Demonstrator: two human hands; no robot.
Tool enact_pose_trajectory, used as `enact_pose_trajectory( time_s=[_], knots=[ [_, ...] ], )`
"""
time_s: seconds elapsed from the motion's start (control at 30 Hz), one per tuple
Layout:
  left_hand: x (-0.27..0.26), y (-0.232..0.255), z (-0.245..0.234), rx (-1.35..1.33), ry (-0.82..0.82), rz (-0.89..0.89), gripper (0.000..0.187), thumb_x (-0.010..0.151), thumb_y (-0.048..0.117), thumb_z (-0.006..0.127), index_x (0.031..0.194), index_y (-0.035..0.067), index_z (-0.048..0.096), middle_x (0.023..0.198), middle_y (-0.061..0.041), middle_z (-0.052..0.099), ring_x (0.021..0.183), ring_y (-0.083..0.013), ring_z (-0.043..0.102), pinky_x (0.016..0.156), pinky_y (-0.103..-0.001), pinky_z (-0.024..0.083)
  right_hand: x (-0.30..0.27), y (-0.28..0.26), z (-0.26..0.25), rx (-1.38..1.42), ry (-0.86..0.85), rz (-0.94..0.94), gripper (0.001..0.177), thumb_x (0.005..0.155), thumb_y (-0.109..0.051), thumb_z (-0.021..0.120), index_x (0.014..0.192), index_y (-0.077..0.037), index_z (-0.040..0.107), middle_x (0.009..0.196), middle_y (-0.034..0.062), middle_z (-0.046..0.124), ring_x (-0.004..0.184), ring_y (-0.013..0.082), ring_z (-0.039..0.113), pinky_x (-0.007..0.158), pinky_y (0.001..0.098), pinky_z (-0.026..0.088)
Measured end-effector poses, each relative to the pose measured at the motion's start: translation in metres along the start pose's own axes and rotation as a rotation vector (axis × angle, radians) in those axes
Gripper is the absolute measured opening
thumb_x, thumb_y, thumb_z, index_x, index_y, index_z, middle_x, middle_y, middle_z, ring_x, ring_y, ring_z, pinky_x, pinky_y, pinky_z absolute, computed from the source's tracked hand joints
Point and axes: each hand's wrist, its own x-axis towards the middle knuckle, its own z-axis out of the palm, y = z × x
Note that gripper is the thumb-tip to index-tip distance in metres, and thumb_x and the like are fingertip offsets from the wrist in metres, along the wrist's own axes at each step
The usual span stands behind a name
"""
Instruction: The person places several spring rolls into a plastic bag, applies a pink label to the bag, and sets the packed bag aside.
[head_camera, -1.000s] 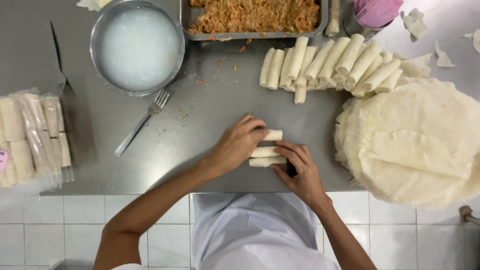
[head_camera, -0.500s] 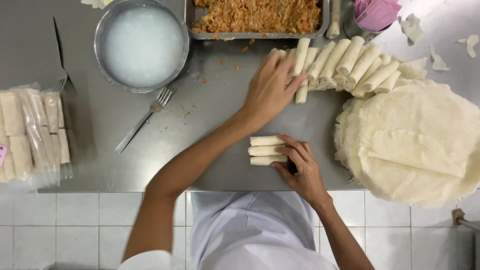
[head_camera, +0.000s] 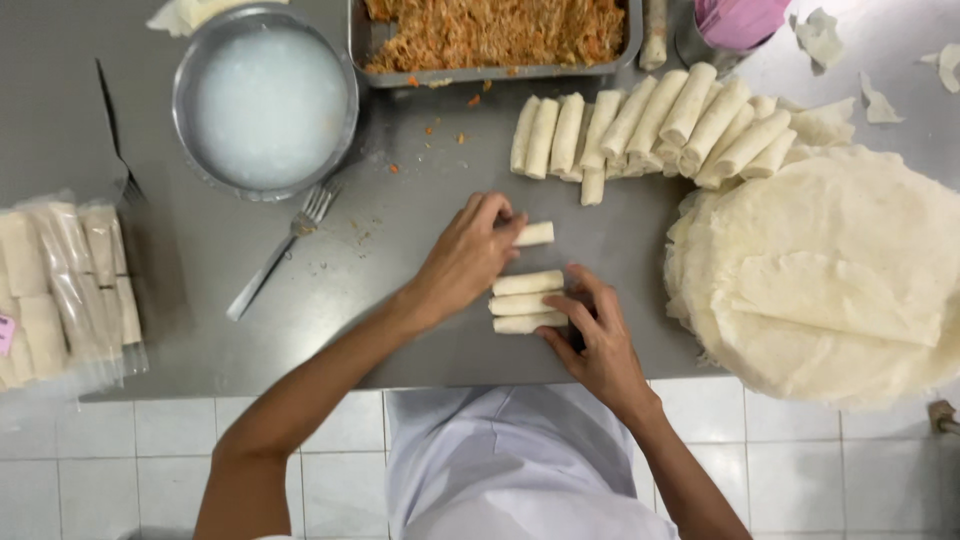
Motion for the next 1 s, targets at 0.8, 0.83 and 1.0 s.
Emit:
enact_pose_trajectory(
  time_s=[0.8,0.83,1.0],
  knots=[
    [0.006,0.024,-0.021,-0.449,-0.170,-0.112,0.017,0.090,0.009,0.061,0.101,0.003,0.073,0.092,-0.012,0.066,0.087,-0.0310,0.065,0.077,-0.036,0.053,-0.002,0.000,0.004,0.018,0.034,0.038,0.032,0.078,-0.015,0.078,0.108,-0.012,0.066,0.127,0.0147,0.049,0.103,0.0307,0.059,0.083,0.0401,0.055],
    [0.005,0.024,-0.020,-0.447,-0.169,-0.114,0.017,0.090,0.009,0.061,0.101,0.003,0.073,0.092,-0.012,0.066,0.087,-0.0310,0.065,0.077,-0.036,0.053,-0.002,-0.001,0.003,0.020,0.034,0.036,0.032,0.078,-0.015,0.078,0.108,-0.012,0.066,0.127,0.0147,0.049,0.103,0.0307,0.059,0.083,0.0401,0.055],
    [0.002,0.027,-0.019,-0.392,-0.131,-0.090,0.016,0.090,0.008,0.060,0.097,0.005,0.074,0.093,-0.013,0.066,0.088,-0.0317,0.065,0.078,-0.036,0.052,-0.002,0.000,0.004,0.022,0.040,0.034,0.032,0.078,-0.015,0.078,0.108,-0.012,0.066,0.127,0.0160,0.049,0.103,0.0320,0.059,0.081,0.0411,0.055]
  ],
)
